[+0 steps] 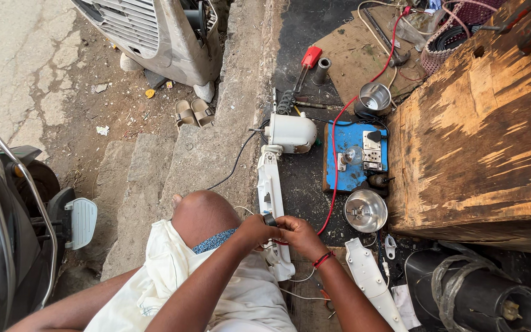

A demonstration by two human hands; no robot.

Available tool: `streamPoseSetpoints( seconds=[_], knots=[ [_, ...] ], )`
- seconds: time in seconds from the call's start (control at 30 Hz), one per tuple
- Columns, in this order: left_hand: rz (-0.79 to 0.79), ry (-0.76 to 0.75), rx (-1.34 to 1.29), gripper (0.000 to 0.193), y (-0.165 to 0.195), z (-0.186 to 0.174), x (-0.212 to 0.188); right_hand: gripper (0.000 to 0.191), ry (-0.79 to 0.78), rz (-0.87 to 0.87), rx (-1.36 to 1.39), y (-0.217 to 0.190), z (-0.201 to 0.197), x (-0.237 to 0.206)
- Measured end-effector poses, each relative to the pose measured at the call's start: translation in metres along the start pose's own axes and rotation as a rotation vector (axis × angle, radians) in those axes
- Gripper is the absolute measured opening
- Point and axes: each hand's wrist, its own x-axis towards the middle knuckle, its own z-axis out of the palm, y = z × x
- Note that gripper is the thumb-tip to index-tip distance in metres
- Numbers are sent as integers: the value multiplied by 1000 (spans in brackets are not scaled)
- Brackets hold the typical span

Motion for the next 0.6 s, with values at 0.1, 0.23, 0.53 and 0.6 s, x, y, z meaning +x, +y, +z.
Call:
streamPoseSetpoints(
  seconds=[0.1, 0.23, 0.53, 0.6],
  knots=[
    [-86, -9, -165, 44, 0, 0, -4, 15, 21, -82, -207, -3, -4, 2],
    [-127, 77, -256, 43, 3, 2, -9, 15, 8, -88, -241, -8, -7, 6],
    [275, 604, 438, 34, -11, 31, -13, 14, 35, -71, -250, -6, -8, 9],
    [293, 587, 522, 33, -12, 28, -12, 15, 37, -83, -268, -5, -7, 10]
  ],
)
